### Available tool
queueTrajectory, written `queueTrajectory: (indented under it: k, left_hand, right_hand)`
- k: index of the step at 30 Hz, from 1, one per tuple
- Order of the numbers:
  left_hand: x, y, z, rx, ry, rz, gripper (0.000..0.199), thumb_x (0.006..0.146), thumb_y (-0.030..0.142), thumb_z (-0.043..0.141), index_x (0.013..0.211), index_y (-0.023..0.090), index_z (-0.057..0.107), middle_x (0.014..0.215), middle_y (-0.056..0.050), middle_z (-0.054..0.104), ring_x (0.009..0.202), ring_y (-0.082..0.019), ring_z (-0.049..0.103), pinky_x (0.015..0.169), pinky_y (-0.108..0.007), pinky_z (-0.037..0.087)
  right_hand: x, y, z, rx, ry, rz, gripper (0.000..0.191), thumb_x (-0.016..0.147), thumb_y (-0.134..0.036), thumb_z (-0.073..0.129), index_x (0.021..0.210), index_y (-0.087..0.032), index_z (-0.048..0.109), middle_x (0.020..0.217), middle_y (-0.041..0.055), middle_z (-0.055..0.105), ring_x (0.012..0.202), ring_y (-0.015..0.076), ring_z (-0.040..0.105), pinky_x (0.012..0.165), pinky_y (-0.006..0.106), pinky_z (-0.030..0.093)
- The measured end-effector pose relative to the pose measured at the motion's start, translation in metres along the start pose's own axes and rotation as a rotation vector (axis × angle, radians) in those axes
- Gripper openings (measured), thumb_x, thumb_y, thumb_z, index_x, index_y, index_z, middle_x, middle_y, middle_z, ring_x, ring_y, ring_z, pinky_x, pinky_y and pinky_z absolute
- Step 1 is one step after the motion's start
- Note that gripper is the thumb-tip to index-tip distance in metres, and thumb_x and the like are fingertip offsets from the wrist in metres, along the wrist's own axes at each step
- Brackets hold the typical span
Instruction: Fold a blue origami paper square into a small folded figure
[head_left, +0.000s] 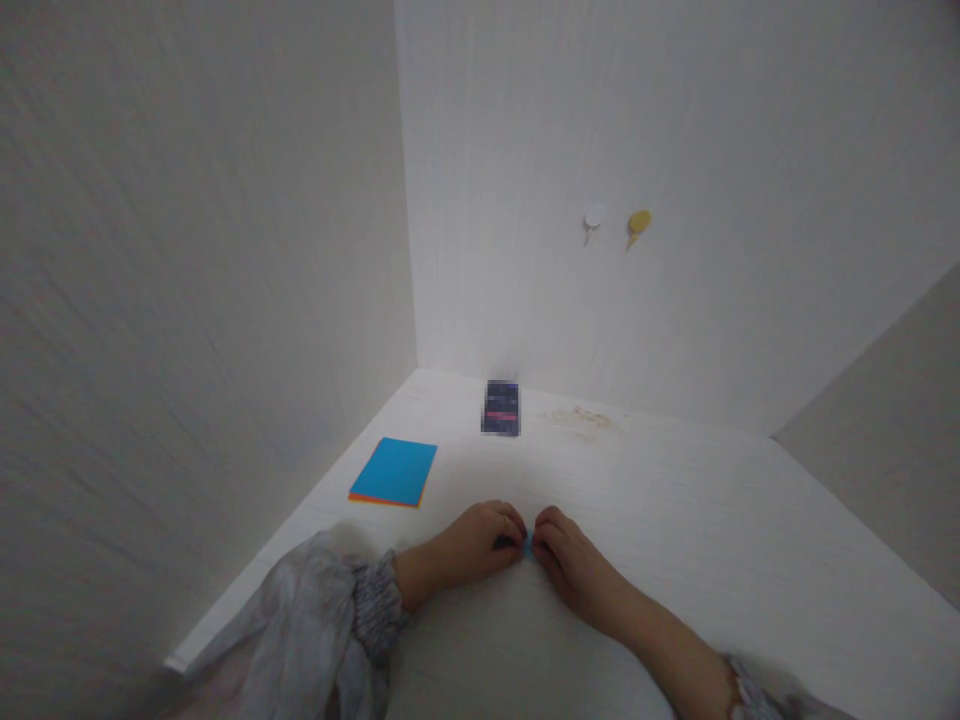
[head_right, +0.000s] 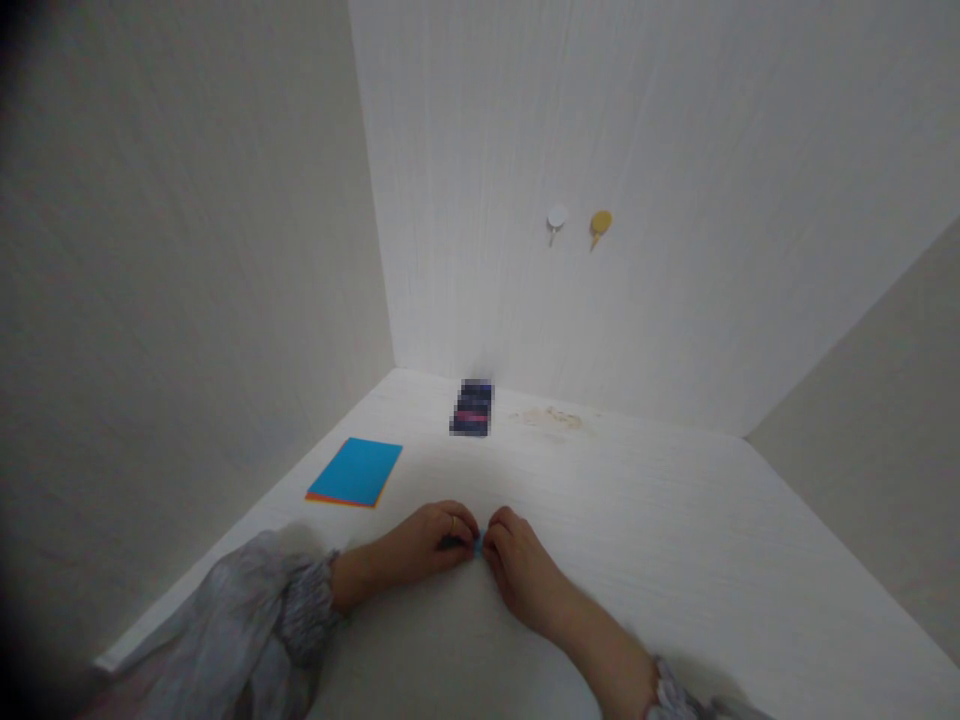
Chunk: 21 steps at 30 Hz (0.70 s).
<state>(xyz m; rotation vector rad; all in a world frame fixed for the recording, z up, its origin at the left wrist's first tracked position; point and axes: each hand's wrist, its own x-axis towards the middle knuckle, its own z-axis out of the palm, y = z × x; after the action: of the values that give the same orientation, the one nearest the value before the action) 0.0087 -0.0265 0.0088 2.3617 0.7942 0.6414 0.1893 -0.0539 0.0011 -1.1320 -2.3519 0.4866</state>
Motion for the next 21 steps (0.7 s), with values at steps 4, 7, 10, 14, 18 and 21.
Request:
queueTrajectory:
  k: [4, 7, 10, 14, 18, 21]
  left_hand:
    - [0.003, 0.001, 0.002, -0.025, 0.017, -0.084, 0.015, 0.068, 0.009, 0.053, 0.072, 0.015, 0.066, 0.083, -0.003, 0.06, 0.076, -0.013, 0.055, 0.072, -0.021, 0.042]
    - [0.003, 0.001, 0.003, -0.026, 0.02, -0.084, 0.015, 0.068, 0.008, 0.052, 0.071, 0.014, 0.065, 0.084, -0.003, 0.059, 0.075, -0.013, 0.055, 0.071, -0.02, 0.042]
    - [0.004, 0.002, 0.002, -0.036, 0.021, -0.077, 0.015, 0.068, 0.007, 0.051, 0.071, 0.014, 0.064, 0.084, -0.004, 0.059, 0.075, -0.013, 0.054, 0.071, -0.02, 0.042]
    - [0.004, 0.002, 0.001, -0.047, 0.007, -0.097, 0.014, 0.067, 0.008, 0.052, 0.07, 0.015, 0.064, 0.085, -0.003, 0.058, 0.076, -0.013, 0.054, 0.072, -0.021, 0.042]
    - [0.003, 0.002, 0.002, -0.058, 0.001, -0.104, 0.014, 0.066, 0.009, 0.053, 0.071, 0.015, 0.065, 0.086, -0.002, 0.058, 0.077, -0.012, 0.054, 0.073, -0.02, 0.041]
    - [0.003, 0.002, 0.002, -0.066, 0.004, -0.113, 0.013, 0.066, 0.01, 0.054, 0.071, 0.014, 0.064, 0.086, -0.002, 0.058, 0.077, -0.013, 0.054, 0.073, -0.02, 0.041]
  right_hand:
    - [0.001, -0.001, -0.008, 0.096, -0.04, 0.022, 0.009, 0.078, -0.011, 0.043, 0.077, -0.018, 0.049, 0.084, 0.0049, 0.047, 0.078, 0.0164, 0.047, 0.071, 0.032, 0.044]
    - [0.001, 0.0, -0.012, 0.164, -0.072, 0.008, 0.008, 0.076, -0.011, 0.046, 0.077, -0.018, 0.049, 0.085, 0.0037, 0.046, 0.078, 0.0155, 0.048, 0.07, 0.03, 0.044]
    - [0.002, 0.001, -0.012, 0.189, -0.058, 0.025, 0.012, 0.077, -0.009, 0.043, 0.073, -0.018, 0.049, 0.083, 0.0031, 0.047, 0.077, 0.0146, 0.048, 0.07, 0.028, 0.044]
    - [0.003, 0.001, -0.007, 0.182, -0.027, 0.056, 0.013, 0.077, -0.009, 0.041, 0.072, -0.018, 0.049, 0.081, 0.0034, 0.047, 0.076, 0.0151, 0.047, 0.071, 0.03, 0.043]
    - [0.003, 0.001, -0.006, 0.176, -0.037, 0.082, 0.013, 0.076, -0.008, 0.041, 0.071, -0.017, 0.048, 0.082, 0.0042, 0.046, 0.077, 0.0151, 0.047, 0.072, 0.03, 0.042]
    - [0.002, 0.002, -0.006, 0.179, -0.048, 0.096, 0.012, 0.074, -0.006, 0.042, 0.071, -0.017, 0.046, 0.084, 0.0044, 0.044, 0.077, 0.0149, 0.046, 0.072, 0.029, 0.042]
